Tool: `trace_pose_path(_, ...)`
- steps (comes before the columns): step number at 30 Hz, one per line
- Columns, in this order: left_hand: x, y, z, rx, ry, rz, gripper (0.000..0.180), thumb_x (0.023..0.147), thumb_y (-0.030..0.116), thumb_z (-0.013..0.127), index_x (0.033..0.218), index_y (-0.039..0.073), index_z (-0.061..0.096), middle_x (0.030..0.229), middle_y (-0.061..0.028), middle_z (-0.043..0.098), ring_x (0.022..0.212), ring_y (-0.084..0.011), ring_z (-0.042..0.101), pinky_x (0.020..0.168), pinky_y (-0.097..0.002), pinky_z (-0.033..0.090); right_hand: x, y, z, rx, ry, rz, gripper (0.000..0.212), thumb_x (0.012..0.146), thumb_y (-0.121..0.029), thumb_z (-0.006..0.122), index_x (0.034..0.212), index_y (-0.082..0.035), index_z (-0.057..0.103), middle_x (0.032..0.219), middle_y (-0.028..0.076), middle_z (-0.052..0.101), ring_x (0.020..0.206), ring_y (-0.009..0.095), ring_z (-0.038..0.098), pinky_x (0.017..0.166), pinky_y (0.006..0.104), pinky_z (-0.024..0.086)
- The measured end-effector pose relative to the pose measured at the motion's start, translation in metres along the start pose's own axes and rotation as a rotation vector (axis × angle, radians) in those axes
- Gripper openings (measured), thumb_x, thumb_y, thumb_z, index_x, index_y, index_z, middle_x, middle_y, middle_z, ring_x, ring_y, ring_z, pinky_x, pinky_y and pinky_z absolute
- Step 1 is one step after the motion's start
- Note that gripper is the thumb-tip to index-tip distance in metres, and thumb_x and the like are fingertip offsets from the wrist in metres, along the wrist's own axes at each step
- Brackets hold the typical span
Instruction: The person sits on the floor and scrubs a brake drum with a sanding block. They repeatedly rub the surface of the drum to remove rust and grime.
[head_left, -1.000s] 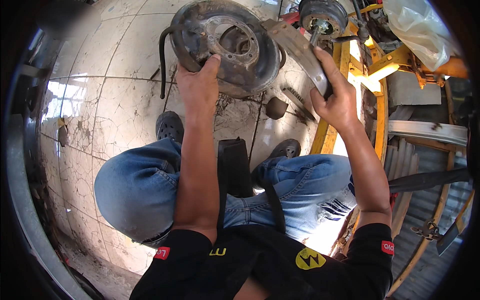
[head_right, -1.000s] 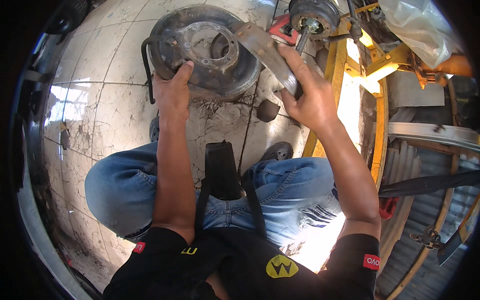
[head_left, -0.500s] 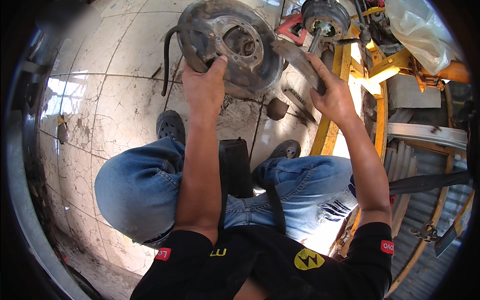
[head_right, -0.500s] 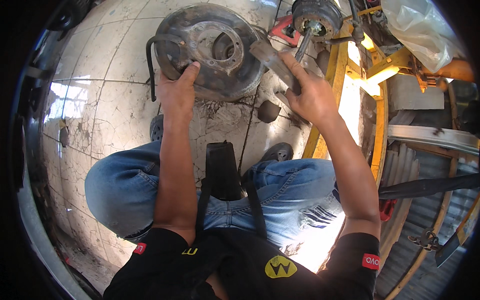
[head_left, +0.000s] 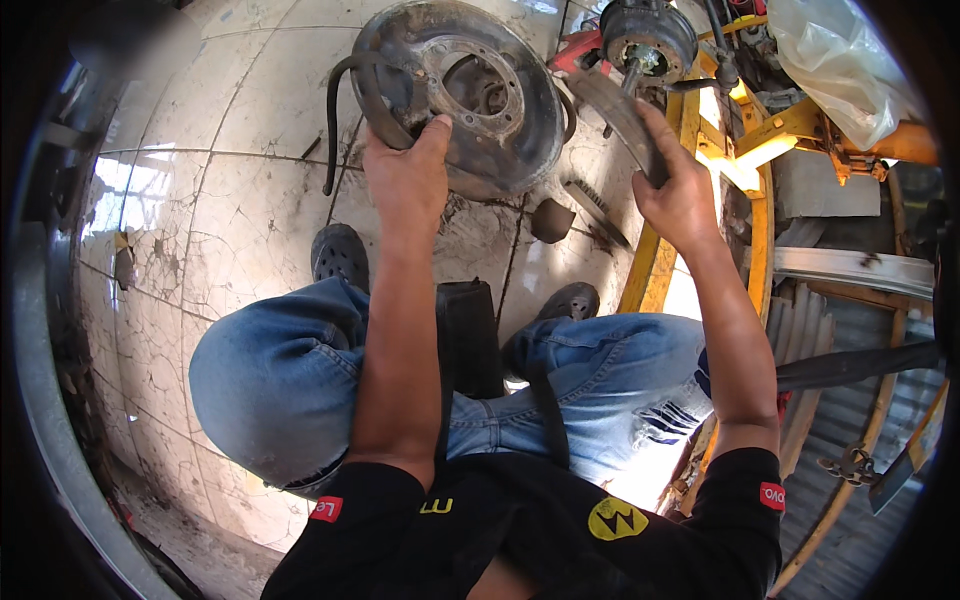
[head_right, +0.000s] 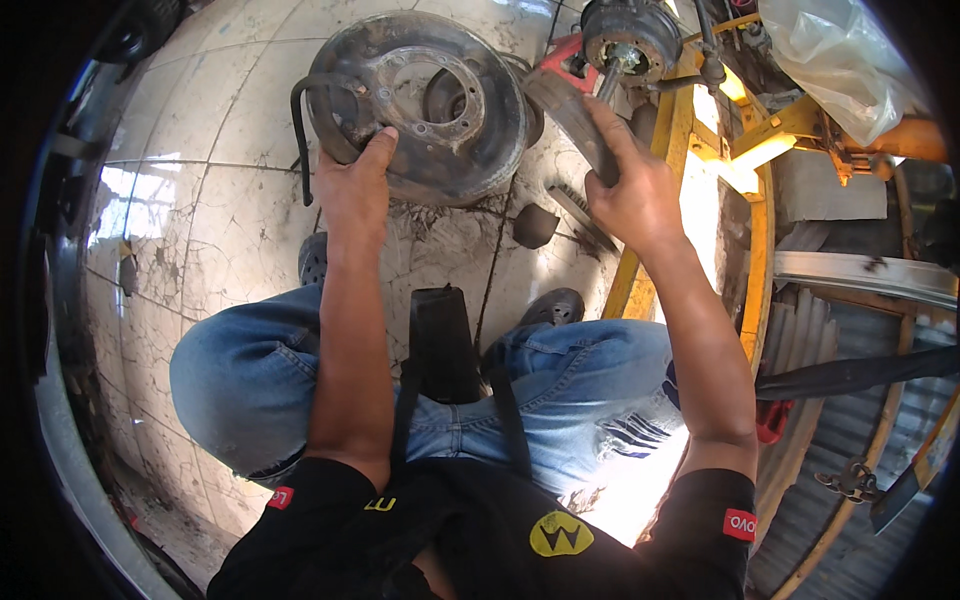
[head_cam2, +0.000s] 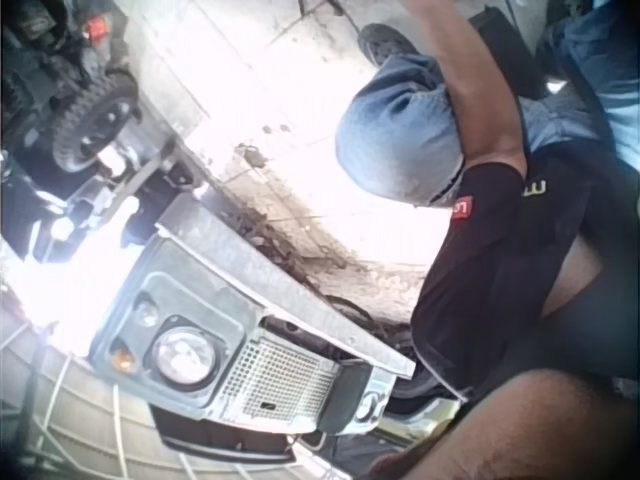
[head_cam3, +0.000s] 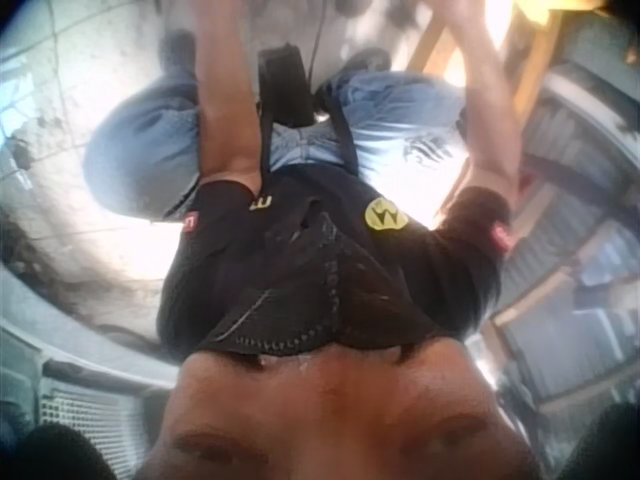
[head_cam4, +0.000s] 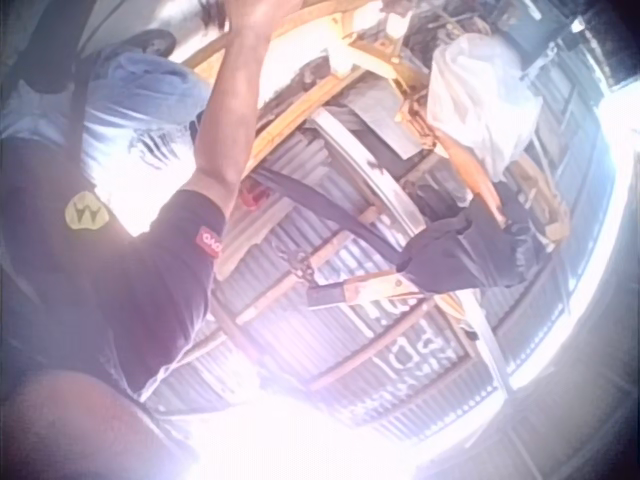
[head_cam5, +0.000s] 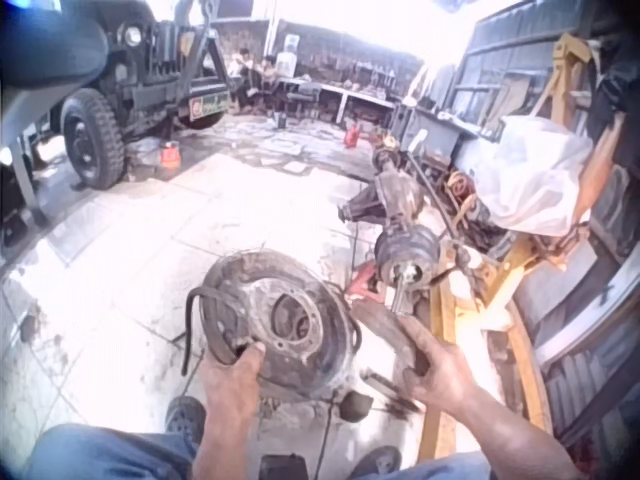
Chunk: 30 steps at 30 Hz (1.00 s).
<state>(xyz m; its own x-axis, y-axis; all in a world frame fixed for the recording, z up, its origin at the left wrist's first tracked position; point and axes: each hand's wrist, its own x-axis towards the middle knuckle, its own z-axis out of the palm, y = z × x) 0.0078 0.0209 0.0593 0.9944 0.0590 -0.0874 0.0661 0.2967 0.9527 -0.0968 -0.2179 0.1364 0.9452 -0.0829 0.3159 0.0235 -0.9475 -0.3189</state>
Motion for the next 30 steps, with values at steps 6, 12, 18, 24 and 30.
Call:
trace_pose_path(6,0.003,-0.004,0.000,-0.147,0.012,0.027,0.038,0.082,0.007,0.071,0.116,-0.002,0.057,0.101,-0.0074,0.065,0.089,-0.0154,0.062,0.080,-0.0292,0.049,-0.003,-0.006,-0.002,0.035,-0.054,-0.008,0.077,0.071,-0.001,0.066,0.142,-0.023,0.046,0.118,0.024,0.064,0.097,0.041,0.065,0.081,0.0446,0.056)
trace_pose_path(12,0.001,0.001,-0.002,-0.055,-0.016,-0.010,0.039,0.083,0.004,0.070,0.118,-0.002,0.055,0.103,-0.0078,0.064,0.087,-0.0152,0.061,0.079,-0.0286,0.049,0.000,-0.006,0.004,0.044,0.050,-0.053,0.081,0.071,-0.001,0.066,0.144,-0.029,0.043,0.111,0.023,0.066,0.096,0.041,0.065,0.081,0.0444,0.055)
trace_pose_path(18,0.003,-0.004,-0.002,-0.116,-0.008,0.006,0.038,0.083,0.005,0.070,0.117,-0.002,0.056,0.102,-0.0075,0.065,0.085,-0.0149,0.062,0.077,-0.0290,0.049,0.000,0.000,0.006,-0.033,-0.165,0.049,0.077,0.072,-0.003,0.066,0.142,-0.025,0.045,0.112,0.024,0.065,0.095,0.041,0.065,0.082,0.0450,0.055)
trace_pose_path(24,0.003,0.002,-0.003,-0.071,-0.002,-0.036,0.039,0.082,0.005,0.070,0.118,-0.002,0.055,0.102,-0.0077,0.064,0.088,-0.0152,0.061,0.080,-0.0285,0.049,-0.003,0.004,0.003,0.070,0.082,-0.022,0.076,0.073,-0.003,0.065,0.143,-0.022,0.045,0.114,0.022,0.065,0.096,0.040,0.066,0.081,0.0441,0.055)
trace_pose_path(30,0.003,-0.004,-0.001,-0.090,-0.004,0.011,0.041,0.082,0.005,0.070,0.119,-0.003,0.055,0.103,-0.0076,0.064,0.088,-0.0148,0.061,0.080,-0.0286,0.048,-0.001,0.002,0.003,-0.104,-0.198,0.041,0.077,0.073,-0.004,0.065,0.144,-0.025,0.043,0.104,0.026,0.066,0.087,0.040,0.067,0.078,0.0469,0.054)
